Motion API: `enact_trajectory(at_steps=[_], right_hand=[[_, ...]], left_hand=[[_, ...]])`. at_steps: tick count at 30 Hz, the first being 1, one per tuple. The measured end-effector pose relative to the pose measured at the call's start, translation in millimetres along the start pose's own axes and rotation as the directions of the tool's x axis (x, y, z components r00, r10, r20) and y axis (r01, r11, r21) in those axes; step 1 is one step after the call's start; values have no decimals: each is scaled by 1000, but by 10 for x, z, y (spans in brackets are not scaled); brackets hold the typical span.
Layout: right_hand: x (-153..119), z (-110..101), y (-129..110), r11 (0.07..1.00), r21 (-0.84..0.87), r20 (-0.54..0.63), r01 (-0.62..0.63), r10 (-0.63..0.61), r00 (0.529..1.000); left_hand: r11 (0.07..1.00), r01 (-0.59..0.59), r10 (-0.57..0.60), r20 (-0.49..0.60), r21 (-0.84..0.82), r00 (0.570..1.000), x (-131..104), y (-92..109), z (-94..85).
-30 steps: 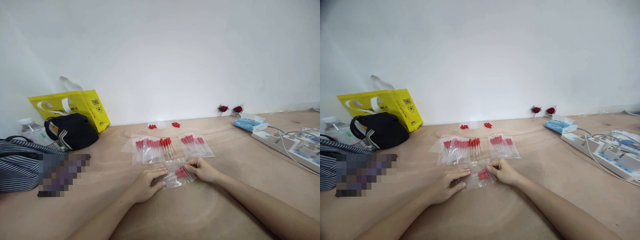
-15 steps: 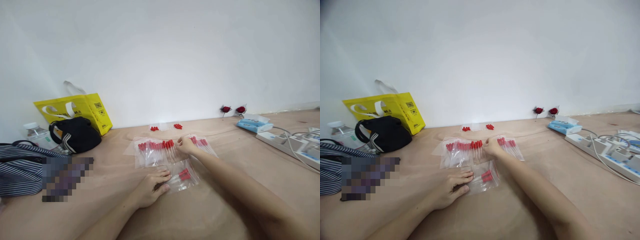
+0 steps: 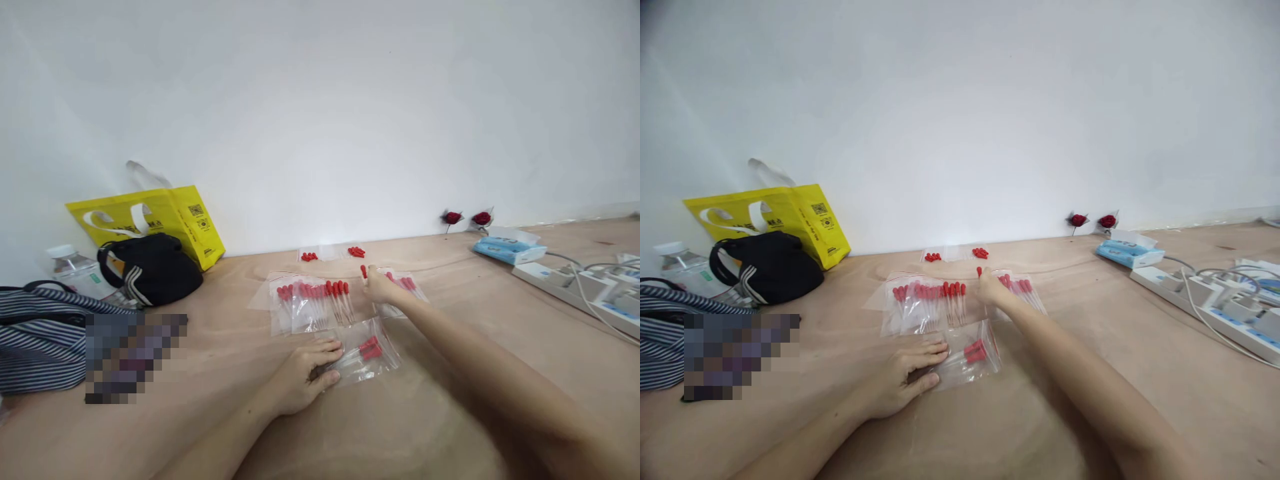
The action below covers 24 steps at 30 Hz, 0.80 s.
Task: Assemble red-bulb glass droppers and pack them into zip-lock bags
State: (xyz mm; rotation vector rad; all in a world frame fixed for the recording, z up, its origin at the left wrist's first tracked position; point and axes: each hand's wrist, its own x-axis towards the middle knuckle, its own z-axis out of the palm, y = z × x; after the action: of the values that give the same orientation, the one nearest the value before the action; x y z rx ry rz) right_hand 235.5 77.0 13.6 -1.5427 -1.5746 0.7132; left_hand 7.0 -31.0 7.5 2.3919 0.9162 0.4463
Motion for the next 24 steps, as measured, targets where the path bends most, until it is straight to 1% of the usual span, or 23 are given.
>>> enact_trajectory(at_steps=[2, 3, 4, 6, 8, 10, 12, 16, 18, 20, 22, 24], right_hand=[[-154, -150, 81, 999, 36, -12, -1, 1, 1000], [-243, -213, 127, 996, 88, -27, 1, 2, 1000], [-337, -263, 173, 981, 195, -59, 5, 7, 998], [-524, -326, 258, 916, 402, -147, 14, 49, 988], [-687, -346, 319, 852, 524, -203, 4, 121, 972], [-804, -335, 347, 809, 587, -212, -27, 186, 959], [-875, -305, 348, 772, 633, -203, -49, 227, 953], [-946, -222, 307, 704, 705, -161, -78, 266, 950], [-976, -184, 283, 669, 736, -106, -99, 259, 960], [-1008, -161, 260, 644, 755, -26, -126, 221, 975], [-1035, -156, 237, 654, 738, 59, -166, 183, 981], [-1054, -167, 215, 704, 679, 153, -208, 142, 978]], left_hand=[[1000, 3, -3, 1, -4, 1000, 1, -3, 0], [1000, 0, -1, -4, -8, 1000, 3, -9, 2], [1000, -4, 4, -12, -12, 1000, 5, -16, 5], [1000, -14, 14, -27, -16, 1000, 12, -34, 15], [1000, -25, 25, -29, -17, 999, 21, -47, 27], [1000, -23, 22, -29, -7, 999, 27, -46, 33], [1000, 8, -7, -38, 6, 999, 24, -30, 30], [998, 60, -60, -40, -12, 997, 4, 3, 14], [998, 56, -57, -30, -25, 998, -2, 3, 14], [998, 50, -51, -30, -32, 998, -2, -7, 21], [998, 48, -49, -38, -32, 998, 1, -16, 29], [998, 49, -50, -43, -31, 998, 3, -15, 33]])
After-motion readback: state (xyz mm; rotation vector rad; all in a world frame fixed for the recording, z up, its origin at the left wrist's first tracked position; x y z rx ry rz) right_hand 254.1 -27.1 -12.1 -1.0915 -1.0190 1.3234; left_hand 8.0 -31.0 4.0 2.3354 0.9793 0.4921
